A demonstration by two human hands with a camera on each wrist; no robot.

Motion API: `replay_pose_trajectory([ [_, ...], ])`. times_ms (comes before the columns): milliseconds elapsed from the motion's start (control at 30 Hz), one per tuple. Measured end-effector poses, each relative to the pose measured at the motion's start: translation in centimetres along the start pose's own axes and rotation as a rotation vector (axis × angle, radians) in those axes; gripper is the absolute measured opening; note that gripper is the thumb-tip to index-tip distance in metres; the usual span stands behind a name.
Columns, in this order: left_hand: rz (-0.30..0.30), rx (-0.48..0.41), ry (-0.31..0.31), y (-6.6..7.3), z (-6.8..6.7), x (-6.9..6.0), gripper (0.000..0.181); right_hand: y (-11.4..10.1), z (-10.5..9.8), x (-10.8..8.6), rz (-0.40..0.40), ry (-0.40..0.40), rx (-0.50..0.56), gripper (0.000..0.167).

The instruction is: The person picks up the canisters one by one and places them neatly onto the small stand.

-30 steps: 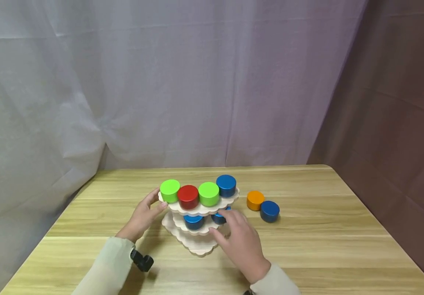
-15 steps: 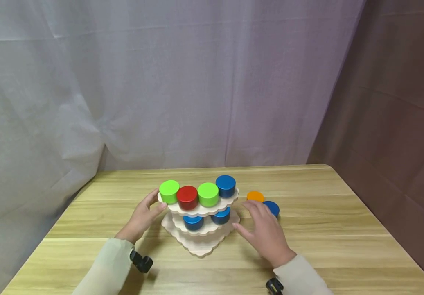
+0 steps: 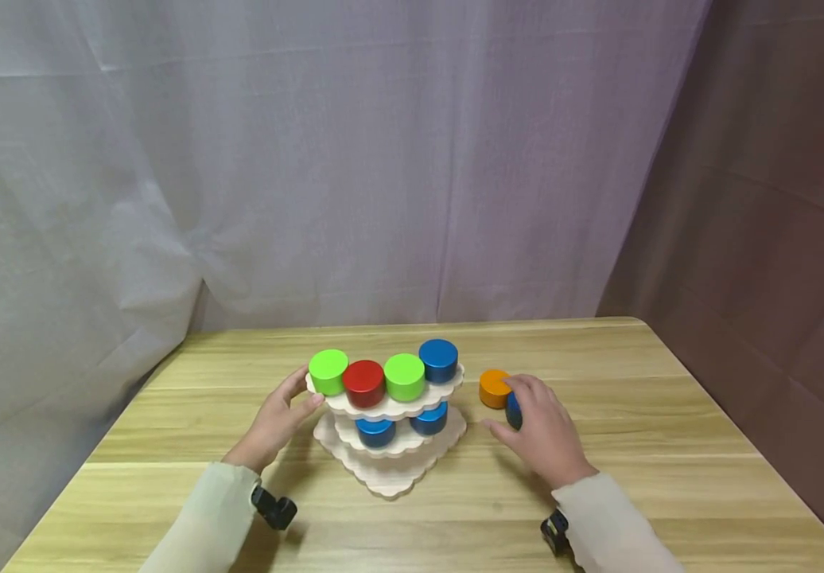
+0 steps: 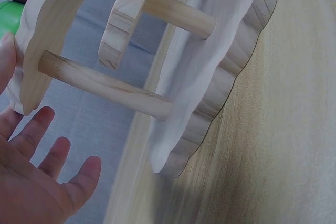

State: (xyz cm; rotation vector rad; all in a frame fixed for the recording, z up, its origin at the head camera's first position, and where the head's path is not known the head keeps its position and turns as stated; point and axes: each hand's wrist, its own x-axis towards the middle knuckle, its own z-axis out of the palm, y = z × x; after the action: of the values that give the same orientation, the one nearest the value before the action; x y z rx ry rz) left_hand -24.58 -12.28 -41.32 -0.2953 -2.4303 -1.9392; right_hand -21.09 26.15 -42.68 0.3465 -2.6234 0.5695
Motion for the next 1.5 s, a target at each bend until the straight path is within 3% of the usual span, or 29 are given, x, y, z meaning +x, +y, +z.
replay_pose_trajectory([
  [300, -0.006, 0.004, -0.004, 0.2, 0.0, -0.1, 0.066, 1.6, -0.1, 0.0, 0.11, -0.064, -0.01, 0.074],
  [833, -0.011, 0.01, -0.005, -0.1, 0.0, 0.0, 0.064, 3.8, 0.8, 0.4, 0.324, -0.223, 0.068, 0.094],
  [1133, 0.002, 0.014, -0.002, -0.1, -0.1, 0.0, 0.065, 4.3, 0.8, 0.9, 0.373, -0.304, 0.13, 0.101],
  [1500, -0.002, 0.01, 0.002, -0.1, 0.0, 0.0, 0.063, 4.5, 1.1, 0.9, 0.377, -0.291, 0.176, 0.084],
])
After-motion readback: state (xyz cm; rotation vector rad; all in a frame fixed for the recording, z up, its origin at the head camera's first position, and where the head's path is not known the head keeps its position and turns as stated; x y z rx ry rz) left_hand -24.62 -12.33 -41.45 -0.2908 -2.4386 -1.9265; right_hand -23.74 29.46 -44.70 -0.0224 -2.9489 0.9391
